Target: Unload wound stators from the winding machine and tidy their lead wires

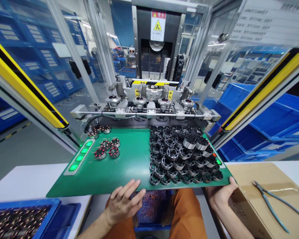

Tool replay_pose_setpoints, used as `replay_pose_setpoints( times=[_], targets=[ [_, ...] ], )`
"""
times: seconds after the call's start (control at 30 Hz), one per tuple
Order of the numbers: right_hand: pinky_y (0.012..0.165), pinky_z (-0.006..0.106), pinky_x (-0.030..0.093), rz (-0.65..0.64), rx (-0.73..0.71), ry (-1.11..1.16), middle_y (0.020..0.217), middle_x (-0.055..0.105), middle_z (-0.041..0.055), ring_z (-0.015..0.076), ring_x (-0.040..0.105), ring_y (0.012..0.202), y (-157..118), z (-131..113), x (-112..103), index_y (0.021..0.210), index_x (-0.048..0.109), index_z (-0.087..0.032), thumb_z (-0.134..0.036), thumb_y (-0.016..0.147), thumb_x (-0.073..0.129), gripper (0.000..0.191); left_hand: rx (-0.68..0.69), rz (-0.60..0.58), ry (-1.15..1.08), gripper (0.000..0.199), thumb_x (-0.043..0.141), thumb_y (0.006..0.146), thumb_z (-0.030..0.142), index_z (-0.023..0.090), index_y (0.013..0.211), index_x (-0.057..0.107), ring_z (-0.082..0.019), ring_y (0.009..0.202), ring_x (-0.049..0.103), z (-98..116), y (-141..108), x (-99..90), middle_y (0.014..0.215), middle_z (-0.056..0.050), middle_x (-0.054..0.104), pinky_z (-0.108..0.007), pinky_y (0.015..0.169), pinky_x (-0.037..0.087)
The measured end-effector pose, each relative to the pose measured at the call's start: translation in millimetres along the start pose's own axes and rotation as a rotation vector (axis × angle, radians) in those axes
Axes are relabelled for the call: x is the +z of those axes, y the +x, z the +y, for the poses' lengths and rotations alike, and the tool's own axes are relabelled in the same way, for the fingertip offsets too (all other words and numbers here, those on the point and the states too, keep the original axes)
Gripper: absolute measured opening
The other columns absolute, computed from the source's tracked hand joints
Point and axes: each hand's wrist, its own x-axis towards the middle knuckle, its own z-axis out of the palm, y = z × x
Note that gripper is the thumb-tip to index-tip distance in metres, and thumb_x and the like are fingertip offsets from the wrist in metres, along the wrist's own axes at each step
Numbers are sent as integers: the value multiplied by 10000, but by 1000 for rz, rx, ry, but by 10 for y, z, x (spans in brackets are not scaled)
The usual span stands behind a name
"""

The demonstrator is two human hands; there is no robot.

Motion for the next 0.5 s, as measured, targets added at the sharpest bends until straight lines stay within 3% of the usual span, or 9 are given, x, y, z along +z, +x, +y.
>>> replay_pose_setpoints(
  times=[0.5],
  targets=[
    [1034, 542, 686, 11, 8, 19, 1319, 820, 91, 358, 725, 1319, -35, -24, 39, 1291, 760, -219, -717, 768, 662, 729, -8, -3, -2, 361, 881, 887, 294, 359, 1230, 788, -147, 1419, 657, 1, -2, -1, 1546, 32, 727, -361, 1354, 306]
  ],
)
